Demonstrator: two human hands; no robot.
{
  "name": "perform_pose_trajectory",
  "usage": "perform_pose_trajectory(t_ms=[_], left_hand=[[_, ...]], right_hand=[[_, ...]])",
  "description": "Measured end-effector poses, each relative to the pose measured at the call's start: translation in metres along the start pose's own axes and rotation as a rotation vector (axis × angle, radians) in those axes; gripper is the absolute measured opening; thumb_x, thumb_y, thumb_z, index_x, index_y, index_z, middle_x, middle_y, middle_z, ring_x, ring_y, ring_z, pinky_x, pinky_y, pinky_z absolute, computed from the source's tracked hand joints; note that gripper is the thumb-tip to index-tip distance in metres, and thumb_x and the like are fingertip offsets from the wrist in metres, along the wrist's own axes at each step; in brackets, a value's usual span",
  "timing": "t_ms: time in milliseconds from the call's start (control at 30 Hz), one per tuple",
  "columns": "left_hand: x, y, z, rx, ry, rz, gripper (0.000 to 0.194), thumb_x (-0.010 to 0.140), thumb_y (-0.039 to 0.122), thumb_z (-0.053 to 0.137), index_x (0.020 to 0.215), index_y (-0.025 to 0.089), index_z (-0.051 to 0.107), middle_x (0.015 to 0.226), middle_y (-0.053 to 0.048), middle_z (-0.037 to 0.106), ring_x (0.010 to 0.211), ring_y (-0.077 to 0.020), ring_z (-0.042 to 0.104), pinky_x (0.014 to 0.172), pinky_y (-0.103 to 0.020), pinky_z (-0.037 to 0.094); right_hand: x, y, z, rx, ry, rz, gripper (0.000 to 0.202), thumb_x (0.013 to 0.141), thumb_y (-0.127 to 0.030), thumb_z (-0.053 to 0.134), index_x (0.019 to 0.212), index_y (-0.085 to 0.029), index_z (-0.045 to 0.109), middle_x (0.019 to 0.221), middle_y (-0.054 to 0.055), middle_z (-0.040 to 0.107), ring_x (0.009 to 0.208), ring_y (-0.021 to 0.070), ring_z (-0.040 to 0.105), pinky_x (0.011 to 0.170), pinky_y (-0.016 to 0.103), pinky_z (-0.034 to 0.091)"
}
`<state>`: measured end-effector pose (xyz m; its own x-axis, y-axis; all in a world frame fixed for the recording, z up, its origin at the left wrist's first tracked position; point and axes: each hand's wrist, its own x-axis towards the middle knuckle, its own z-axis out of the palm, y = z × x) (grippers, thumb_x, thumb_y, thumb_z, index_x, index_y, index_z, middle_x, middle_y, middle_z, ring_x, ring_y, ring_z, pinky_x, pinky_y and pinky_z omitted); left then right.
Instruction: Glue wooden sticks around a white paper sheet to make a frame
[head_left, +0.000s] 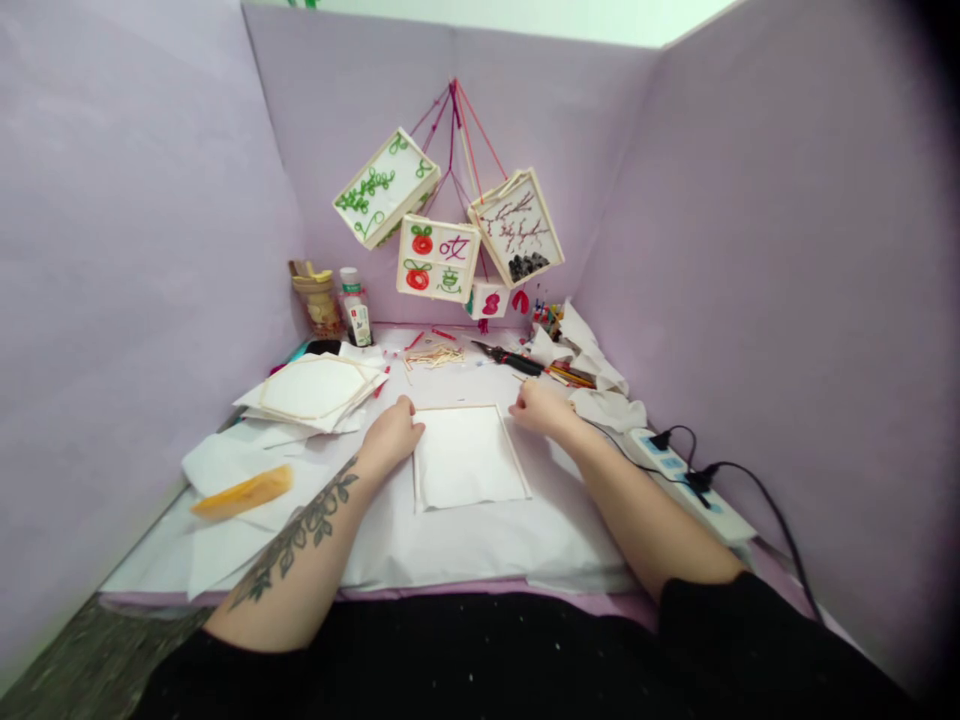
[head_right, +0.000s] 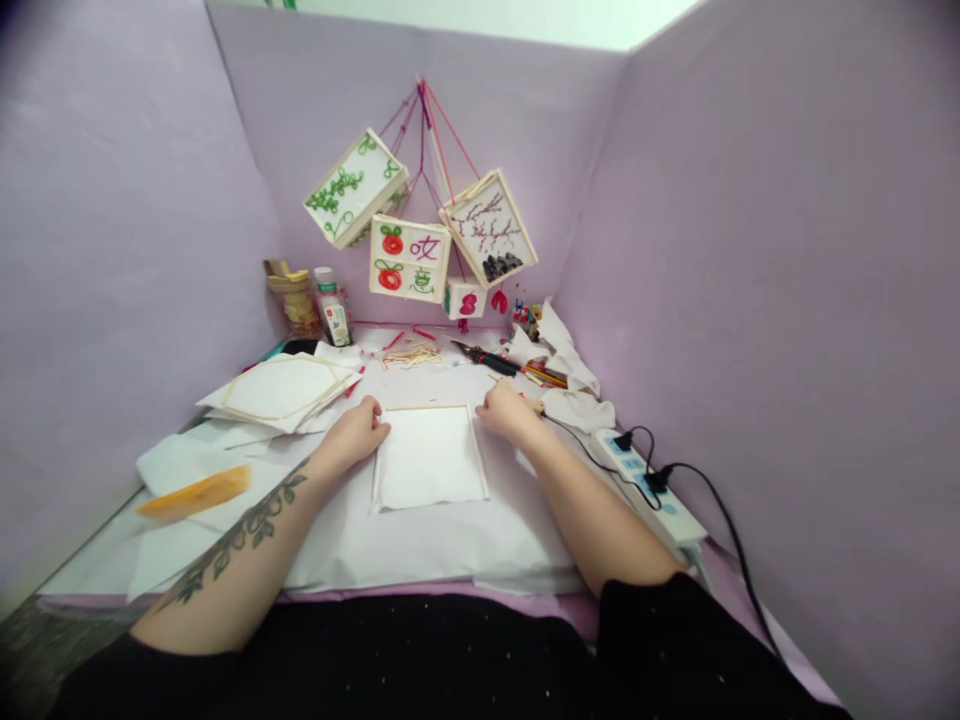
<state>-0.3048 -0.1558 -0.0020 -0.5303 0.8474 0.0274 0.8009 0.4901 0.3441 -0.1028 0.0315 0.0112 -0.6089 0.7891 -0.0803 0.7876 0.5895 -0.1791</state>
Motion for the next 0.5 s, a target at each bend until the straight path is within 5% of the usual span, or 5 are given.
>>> perform_pose_trajectory(t_ms=[200, 400, 500], left_hand=[[0.001, -0.001, 0.007, 0.009, -0.002, 0.002, 0.025, 0.081, 0.025, 0.049, 0.105, 0.019, 0.044, 0.094, -0.010, 0.066, 0.085, -0.0222, 0.063, 0.068, -0.030, 0.041], [0.003, -0.002, 0.008, -0.036, 0.010, -0.025, 0.030, 0.079, 0.025, 0.051, 0.108, 0.018, 0.042, 0.096, -0.011, 0.066, 0.087, -0.0226, 0.064, 0.070, -0.031, 0.042], [0.007, -0.007, 0.008, -0.110, 0.005, -0.054, 0.034, 0.077, 0.025, 0.055, 0.108, 0.019, 0.042, 0.092, -0.008, 0.067, 0.083, -0.0211, 0.064, 0.068, -0.029, 0.043]], right_hand=[[0.001, -0.026, 0.017, -0.113, -0.135, -0.066, 0.040, 0.083, -0.031, 0.047, 0.103, -0.004, 0.069, 0.101, 0.023, 0.068, 0.098, 0.0303, 0.063, 0.076, 0.031, 0.045], [-0.001, -0.028, 0.016, 0.051, -0.114, -0.001, 0.030, 0.075, -0.028, 0.053, 0.086, -0.008, 0.072, 0.086, 0.018, 0.071, 0.086, 0.0256, 0.065, 0.067, 0.027, 0.045], [-0.003, -0.028, 0.013, 0.244, 0.000, 0.040, 0.020, 0.073, -0.024, 0.053, 0.075, -0.011, 0.068, 0.075, 0.012, 0.069, 0.076, 0.0215, 0.064, 0.062, 0.025, 0.043]])
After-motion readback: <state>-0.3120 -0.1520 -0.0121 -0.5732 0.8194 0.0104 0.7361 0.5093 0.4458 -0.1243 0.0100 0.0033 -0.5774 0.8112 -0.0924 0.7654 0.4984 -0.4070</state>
